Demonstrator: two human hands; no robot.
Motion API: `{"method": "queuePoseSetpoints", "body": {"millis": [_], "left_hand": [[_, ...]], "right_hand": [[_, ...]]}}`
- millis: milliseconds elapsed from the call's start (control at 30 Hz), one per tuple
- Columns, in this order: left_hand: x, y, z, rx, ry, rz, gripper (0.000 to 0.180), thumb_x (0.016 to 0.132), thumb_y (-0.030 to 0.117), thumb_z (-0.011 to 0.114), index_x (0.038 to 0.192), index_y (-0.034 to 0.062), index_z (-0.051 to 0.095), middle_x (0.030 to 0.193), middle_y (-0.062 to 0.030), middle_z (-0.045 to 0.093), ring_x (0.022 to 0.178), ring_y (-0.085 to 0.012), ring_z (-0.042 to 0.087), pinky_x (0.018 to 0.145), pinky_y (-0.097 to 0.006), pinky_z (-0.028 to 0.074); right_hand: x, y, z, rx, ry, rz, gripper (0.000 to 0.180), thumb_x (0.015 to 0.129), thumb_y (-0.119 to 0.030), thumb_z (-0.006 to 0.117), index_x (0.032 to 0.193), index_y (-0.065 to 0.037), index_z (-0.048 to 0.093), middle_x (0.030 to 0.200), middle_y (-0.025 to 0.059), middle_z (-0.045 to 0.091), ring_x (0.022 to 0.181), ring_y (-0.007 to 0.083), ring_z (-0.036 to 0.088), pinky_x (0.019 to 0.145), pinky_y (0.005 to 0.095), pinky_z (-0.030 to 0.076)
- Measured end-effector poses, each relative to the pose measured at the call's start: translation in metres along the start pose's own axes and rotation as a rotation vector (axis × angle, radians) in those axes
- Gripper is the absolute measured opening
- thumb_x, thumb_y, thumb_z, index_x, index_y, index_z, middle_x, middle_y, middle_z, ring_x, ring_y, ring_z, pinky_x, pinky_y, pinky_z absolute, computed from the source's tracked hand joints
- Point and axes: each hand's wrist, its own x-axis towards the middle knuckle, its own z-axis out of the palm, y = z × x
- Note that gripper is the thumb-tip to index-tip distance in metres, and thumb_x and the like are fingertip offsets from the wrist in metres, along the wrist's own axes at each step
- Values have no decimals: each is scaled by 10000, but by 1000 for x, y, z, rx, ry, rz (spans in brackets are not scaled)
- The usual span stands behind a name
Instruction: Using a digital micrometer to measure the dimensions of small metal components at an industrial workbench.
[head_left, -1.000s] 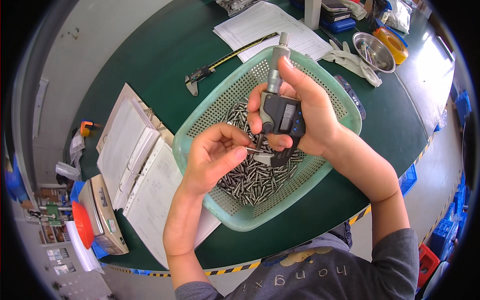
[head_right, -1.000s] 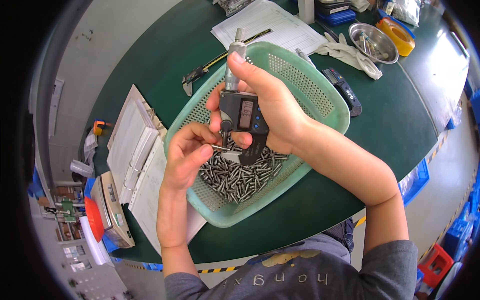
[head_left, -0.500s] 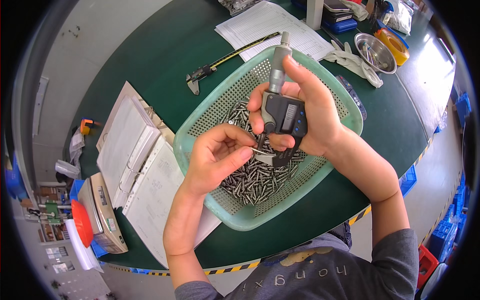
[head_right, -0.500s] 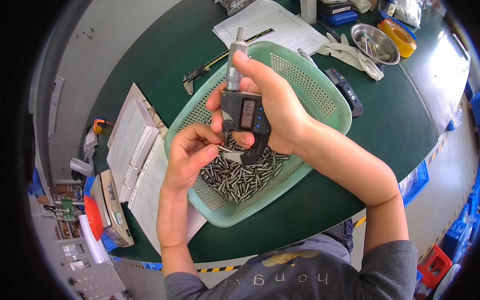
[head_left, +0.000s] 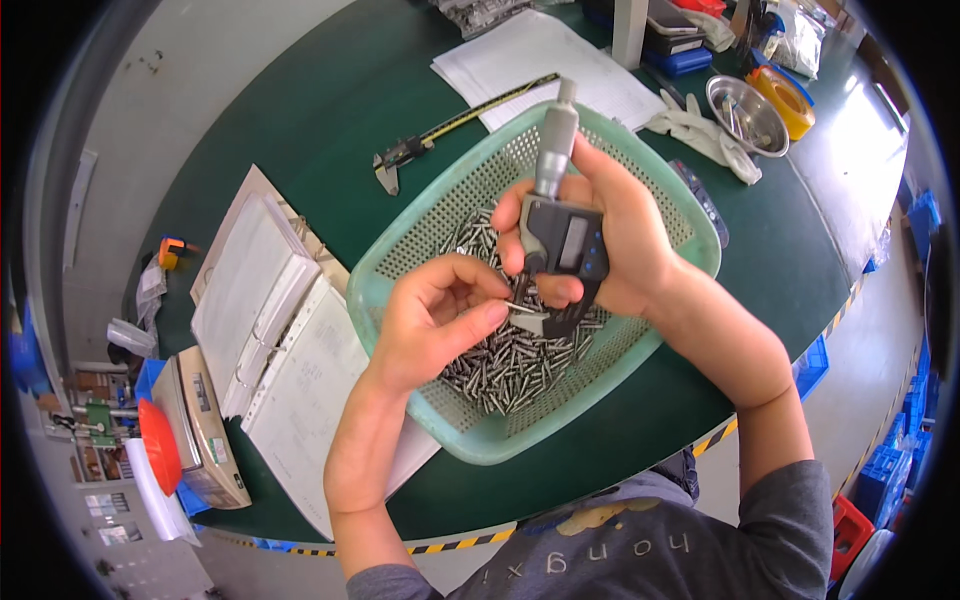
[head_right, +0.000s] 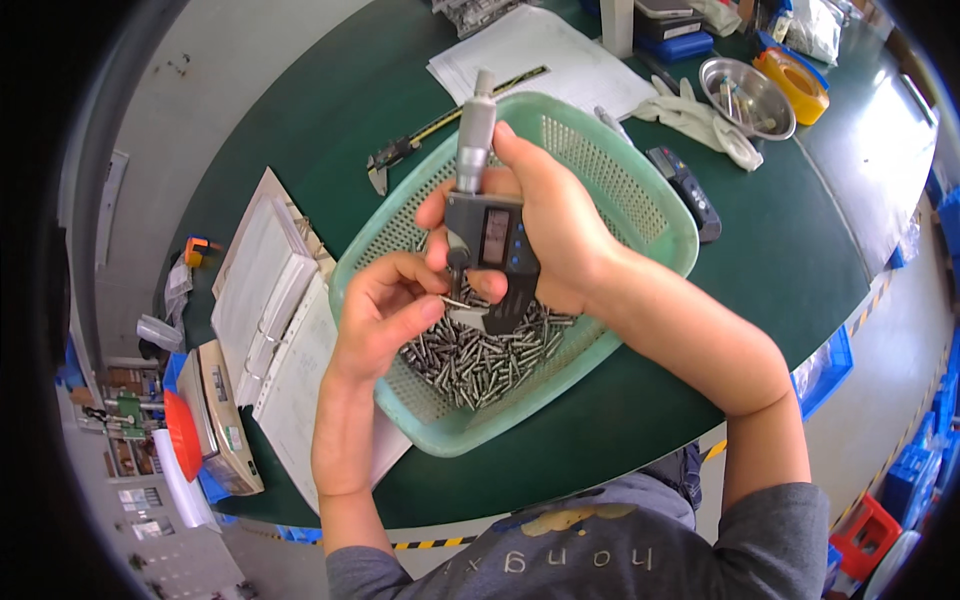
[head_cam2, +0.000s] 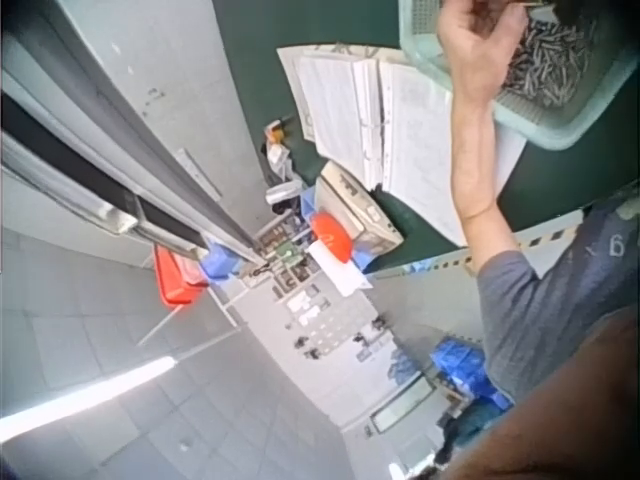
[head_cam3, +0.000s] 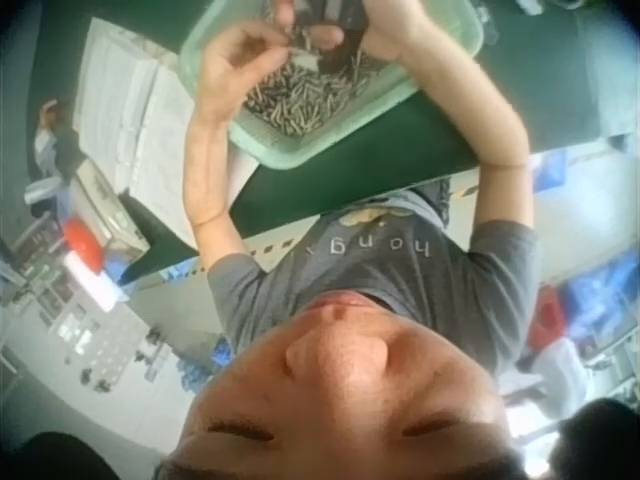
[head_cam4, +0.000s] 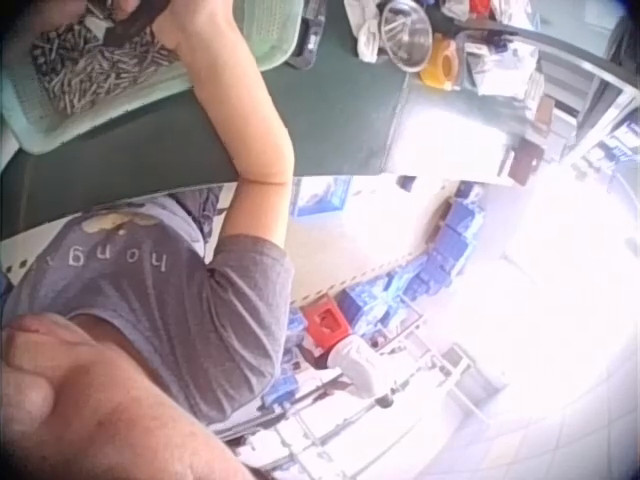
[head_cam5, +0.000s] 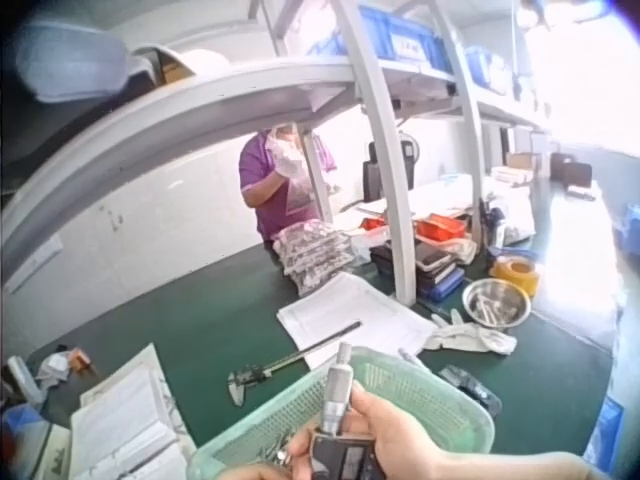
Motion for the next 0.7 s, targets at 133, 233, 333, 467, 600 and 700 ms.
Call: {"method": "queuePoseSetpoints", "body": {"millis": [133,233,333,467,600,700], "left_hand": [[-2,-9,-2,76,5,34,170,747,12,644,889,-20,557,873,-51,568,811,-101,542,748,-238,436],[-7,-13,-2,62,20,34,171,736,1,650,878,-21,558,884,-57,575,812,-107,548,755,-247,443],[-10,-13,-3,55,-3,57,156,741,-3,643,874,-18,562,884,-57,578,807,-105,550,754,-250,449],[-8,-7,1,64,18,43,143,750,1,638,873,-13,566,862,-43,578,795,-92,548,743,-240,448],[-12,1,13,76,113,51,125,762,9,636,864,-11,566,856,-36,577,778,-83,542,715,-224,447],[-13,-1,22,59,205,87,111,768,14,635,855,-5,568,837,-31,579,753,-71,538,681,-205,443]], "right_hand": [[-3,1,-2,38,-27,8,685,830,-626,275,868,4,539,676,142,573,436,160,466,369,230,357],[-5,8,-2,-63,-35,-41,593,843,-572,376,846,-2,540,653,111,578,395,140,444,365,229,353],[-6,13,1,-54,-43,-39,627,850,-598,322,849,-6,528,652,112,568,415,138,442,377,230,349],[-10,8,3,24,-11,-25,713,825,-654,224,849,-6,520,698,144,561,457,164,440,392,237,349],[-5,8,-3,9,-132,-79,668,828,-636,272,856,-15,516,697,135,552,444,157,426,398,231,346],[-2,7,-2,-56,-103,-85,638,831,-619,296,849,-19,514,697,136,549,428,154,411,399,239,345]]}}
